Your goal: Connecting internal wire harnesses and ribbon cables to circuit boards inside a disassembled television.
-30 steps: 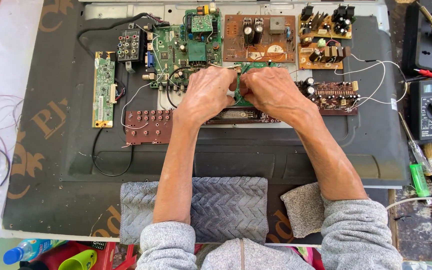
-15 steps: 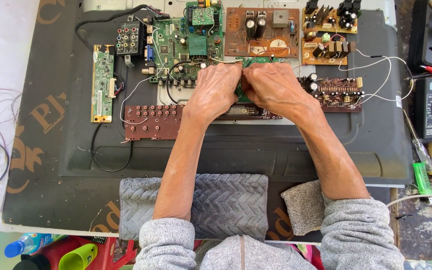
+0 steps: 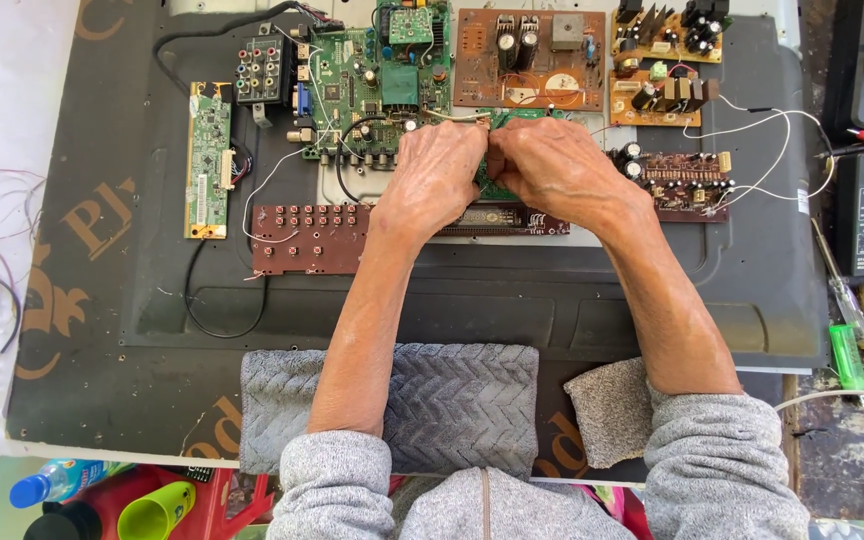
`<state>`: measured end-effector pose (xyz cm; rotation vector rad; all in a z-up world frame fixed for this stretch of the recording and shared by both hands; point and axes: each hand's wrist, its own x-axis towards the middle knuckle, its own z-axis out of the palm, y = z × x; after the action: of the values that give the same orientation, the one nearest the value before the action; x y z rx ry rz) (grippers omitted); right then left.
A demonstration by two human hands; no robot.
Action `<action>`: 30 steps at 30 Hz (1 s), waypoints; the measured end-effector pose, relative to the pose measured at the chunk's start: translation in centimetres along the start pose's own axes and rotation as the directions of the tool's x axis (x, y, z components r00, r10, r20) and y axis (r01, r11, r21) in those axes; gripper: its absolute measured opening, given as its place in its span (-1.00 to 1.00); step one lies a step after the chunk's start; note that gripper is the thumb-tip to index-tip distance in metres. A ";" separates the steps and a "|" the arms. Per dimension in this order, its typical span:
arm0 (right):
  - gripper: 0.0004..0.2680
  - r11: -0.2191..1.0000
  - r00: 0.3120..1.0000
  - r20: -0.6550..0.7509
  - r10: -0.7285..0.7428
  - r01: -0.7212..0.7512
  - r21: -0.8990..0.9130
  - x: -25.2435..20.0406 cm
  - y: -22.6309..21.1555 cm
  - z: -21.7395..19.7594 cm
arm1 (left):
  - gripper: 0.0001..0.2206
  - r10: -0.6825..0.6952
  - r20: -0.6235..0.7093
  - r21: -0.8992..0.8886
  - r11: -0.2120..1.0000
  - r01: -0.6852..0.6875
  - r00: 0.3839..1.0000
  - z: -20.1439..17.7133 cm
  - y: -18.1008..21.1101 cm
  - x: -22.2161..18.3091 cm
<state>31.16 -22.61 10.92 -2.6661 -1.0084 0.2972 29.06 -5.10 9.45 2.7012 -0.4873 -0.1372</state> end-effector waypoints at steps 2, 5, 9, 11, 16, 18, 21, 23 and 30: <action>-0.94 1.000 1.000 -0.008 0.006 -0.006 0.017 0.0 -0.2 -0.4 | -0.73 0.002 -0.004 -0.006 1.000 -0.002 1.000 0.3 -0.1 0.1; -0.94 0.998 0.999 -0.051 0.005 -0.002 0.060 0.0 0.4 -0.4 | -0.74 0.014 -0.006 0.001 1.000 -0.014 1.000 1.0 -0.4 0.3; -0.93 0.995 0.996 -0.091 -0.005 0.014 0.097 0.0 0.8 0.2 | -0.75 0.003 0.001 0.021 1.000 -0.003 1.000 1.2 -0.3 0.4; -0.92 0.998 0.996 -0.085 0.004 0.002 0.070 0.0 0.7 0.5 | -0.75 0.009 -0.004 0.012 1.000 -0.009 1.000 1.3 -0.4 0.4; -0.91 1.000 0.997 -0.073 0.008 -0.009 -0.004 -0.1 0.3 0.5 | -0.76 -0.013 0.010 0.018 1.000 0.013 1.000 1.3 -0.3 0.5; -0.92 1.000 0.998 -0.066 0.019 -0.020 -0.017 -0.1 -0.2 0.2 | -0.73 0.001 0.006 0.025 1.000 -0.001 1.000 1.1 -0.3 0.4; -0.90 1.000 0.998 -0.058 0.017 -0.018 -0.017 -0.1 -0.3 0.1 | -0.73 -0.004 0.015 0.024 1.000 0.004 1.000 1.0 -0.2 0.4; -0.91 0.999 0.998 -0.049 0.034 -0.035 -0.023 -0.2 -0.5 0.1 | -0.70 -0.012 0.007 0.006 1.000 0.012 1.000 0.7 0.1 0.4; -0.91 0.996 0.997 -0.032 0.069 -0.070 -0.049 0.0 0.4 1.0 | -0.58 -0.039 0.045 -0.058 0.997 0.041 0.998 -0.4 0.9 0.1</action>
<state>31.12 -22.67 9.87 -2.7465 -0.9275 0.2474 28.97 -5.76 10.14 2.6561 -0.4352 -0.2187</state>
